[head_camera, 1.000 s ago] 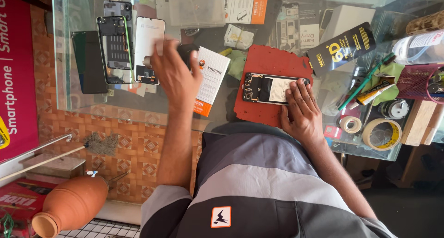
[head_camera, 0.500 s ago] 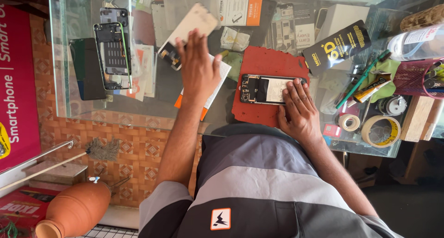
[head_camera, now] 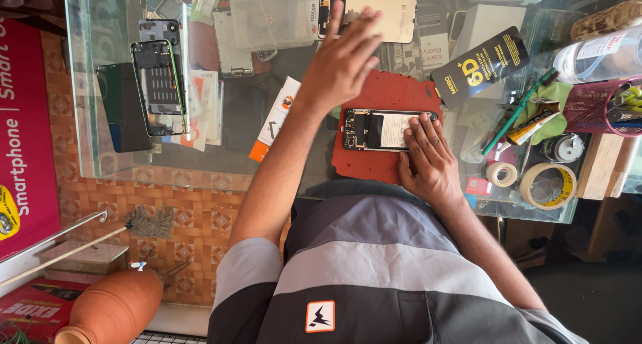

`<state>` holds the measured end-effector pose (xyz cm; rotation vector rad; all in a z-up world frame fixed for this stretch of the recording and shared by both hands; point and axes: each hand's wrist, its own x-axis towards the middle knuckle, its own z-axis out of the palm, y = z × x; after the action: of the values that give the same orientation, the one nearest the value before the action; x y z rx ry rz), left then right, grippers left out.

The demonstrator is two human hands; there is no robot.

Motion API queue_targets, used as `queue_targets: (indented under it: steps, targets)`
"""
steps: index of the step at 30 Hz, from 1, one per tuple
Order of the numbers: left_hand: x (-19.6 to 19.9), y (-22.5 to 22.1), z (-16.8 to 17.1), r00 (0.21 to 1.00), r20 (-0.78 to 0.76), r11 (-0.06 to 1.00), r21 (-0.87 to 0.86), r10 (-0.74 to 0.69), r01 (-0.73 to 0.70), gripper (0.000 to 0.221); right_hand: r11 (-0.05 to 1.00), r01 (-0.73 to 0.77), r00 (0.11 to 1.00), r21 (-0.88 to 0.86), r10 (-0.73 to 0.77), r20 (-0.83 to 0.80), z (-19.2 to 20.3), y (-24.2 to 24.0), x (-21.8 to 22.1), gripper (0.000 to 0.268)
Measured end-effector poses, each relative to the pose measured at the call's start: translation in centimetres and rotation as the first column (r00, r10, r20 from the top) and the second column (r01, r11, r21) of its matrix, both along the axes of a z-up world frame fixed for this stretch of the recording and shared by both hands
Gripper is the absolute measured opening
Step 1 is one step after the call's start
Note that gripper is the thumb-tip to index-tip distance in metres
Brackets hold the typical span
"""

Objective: The person assembles a smartphone by installing a new battery and connecting the display assembly. They place the battery into the chassis, connect the ribbon cables, and align the screen components. The person works on a glass table with various tools and parts visible.

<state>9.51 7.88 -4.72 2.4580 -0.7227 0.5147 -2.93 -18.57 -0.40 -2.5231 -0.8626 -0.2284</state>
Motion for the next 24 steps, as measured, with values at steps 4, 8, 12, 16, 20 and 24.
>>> queue_targets:
  steps: [4,8,12,16,20,24]
  targets:
    - [-3.0,6.2,0.8,0.86,0.153,0.846,-0.325,0.487,-0.422,0.021,1.0,-0.002,1.0,0.009,0.002,-0.005,0.1,0.1,0.0,0.039]
    - [-7.6,16.2,0.6,0.52,0.143,0.528,-0.021,0.842,-0.849,0.109,1.0,-0.003,1.0,0.005,0.003,-0.006,0.2,0.1,0.0,0.039]
    - [-10.9,24.2,0.0,0.283,-0.016,0.278,0.251,0.959,-0.927,0.142,1.0,-0.001,1.0,0.003,0.001,0.0,0.3,0.3,0.1,0.039]
    - [-13.1,26.7,-0.7,0.364,-0.317,0.429,0.169,0.876,-0.887,0.126,1.0,-0.001,1.0,0.002,0.001,-0.002,0.1,0.2,0.1,0.039]
    - [-12.9,26.8,-0.6,0.402,-0.298,0.466,0.19,0.866,-0.864,0.111,1.0,-0.001,1.0,0.002,0.001,-0.006,0.0,0.0,0.0,0.04]
    - [-12.0,26.4,-0.3,0.397,-0.294,0.471,0.256,0.87,-0.844,0.103,1.0,0.002,1.0,-0.001,-0.002,-0.002,-0.2,0.1,-0.1,0.04]
